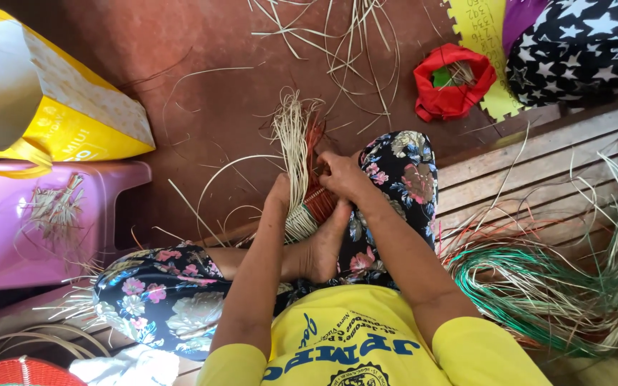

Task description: A person is sitting on the floor weaving a basket by interlacing dried plant fibers.

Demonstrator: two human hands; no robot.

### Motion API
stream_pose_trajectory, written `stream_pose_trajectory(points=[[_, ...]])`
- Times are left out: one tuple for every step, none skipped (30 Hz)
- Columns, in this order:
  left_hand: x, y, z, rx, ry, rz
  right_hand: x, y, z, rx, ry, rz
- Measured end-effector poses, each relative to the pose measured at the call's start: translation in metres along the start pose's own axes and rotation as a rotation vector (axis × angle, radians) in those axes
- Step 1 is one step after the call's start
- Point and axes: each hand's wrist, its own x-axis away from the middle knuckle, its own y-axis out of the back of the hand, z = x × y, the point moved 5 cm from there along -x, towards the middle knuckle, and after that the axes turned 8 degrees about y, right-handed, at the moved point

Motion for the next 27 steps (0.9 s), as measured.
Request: stream_pose_trajectory(points=[[-0.004,-0.002,0.004,-0.001,-0.004,-0.001,0.002,0.003,0.003,-0.032,0.008,0.0],[-0.007,-0.004,0.008,-0.001,-0.007,-0.001,0.004,0.005,0.007,-0.064,0.016,-0.001],[-0.01,-0.004,0.012,-0.002,-0.01,-0.001,0.005,0.008,0.01,-0.065,0.017,-0.002],[-0.013,-0.005,0.017,-0.003,-0.014,-0.001,0.006,0.01,0.014,-0.111,0.03,0.0],[-0.016,-0.006,0.022,-0.002,-0.016,-0.003,0.007,0.012,0.019,-0.157,0.044,0.005],[-0.019,-0.006,0.026,-0.001,-0.018,-0.005,0.007,0.012,0.019,-0.156,0.046,0.006],[-0.021,-0.007,0.03,0.003,-0.021,-0.007,0.008,0.012,0.019,-0.154,0.049,-0.001],[-0.023,-0.007,0.034,0.006,-0.023,-0.01,0.008,0.012,0.019,-0.152,0.052,-0.009],[-0.024,-0.008,0.038,0.01,-0.024,-0.011,0.01,0.013,0.021,-0.149,0.054,-0.006],[-0.025,-0.008,0.042,0.014,-0.026,-0.013,0.012,0.013,0.023,-0.156,0.059,0.004],[-0.027,-0.009,0.044,0.018,-0.031,-0.014,0.013,0.016,0.026,-0.162,0.065,0.011],[-0.03,-0.01,0.045,0.021,-0.036,-0.015,0.012,0.015,0.026,-0.158,0.067,0.01],[-0.032,-0.011,0.047,0.024,-0.04,-0.017,0.011,0.015,0.024,-0.171,0.051,0.011],[-0.034,-0.011,0.049,0.028,-0.045,-0.019,0.01,0.014,0.023,-0.183,0.035,0.011],[-0.033,0.005,0.084,0.029,-0.048,-0.021,0.012,0.015,0.024,-0.183,0.038,0.011],[-0.033,0.005,0.103,0.03,-0.052,-0.023,0.013,0.016,0.025,-0.163,0.059,0.004],[-0.071,-0.017,0.091,0.031,-0.055,-0.024,0.014,0.017,0.026,-0.144,0.079,-0.002],[-0.073,-0.017,0.093,0.032,-0.057,-0.026,0.014,0.016,0.025,-0.143,0.081,-0.003],[-0.076,-0.017,0.095,0.058,-0.04,-0.017,0.014,0.017,0.025,-0.118,0.092,-0.002],[-0.079,-0.018,0.097,0.084,-0.023,-0.009,0.013,0.017,0.024,-0.093,0.103,-0.002],[-0.079,-0.018,0.095,0.086,-0.027,-0.009,0.013,0.015,0.023,-0.09,0.105,-0.004],[-0.079,-0.018,0.094,0.076,-0.022,-0.011,0.013,0.013,0.022,-0.085,0.118,0.004],[-0.079,-0.019,0.093,0.067,-0.014,-0.012,0.014,0.01,0.02,-0.081,0.13,0.013],[-0.077,-0.02,0.092,0.068,-0.015,-0.012,0.014,0.009,0.017,-0.079,0.13,0.013],[-0.076,-0.021,0.09,0.039,-0.014,-0.023,0.013,0.007,0.015,-0.053,0.149,0.03],[-0.075,-0.021,0.089,0.01,-0.012,-0.034,0.011,0.004,0.013,-0.026,0.169,0.048],[-0.072,-0.02,0.084,0.012,-0.013,-0.035,0.012,0.006,0.012,-0.024,0.17,0.049]])
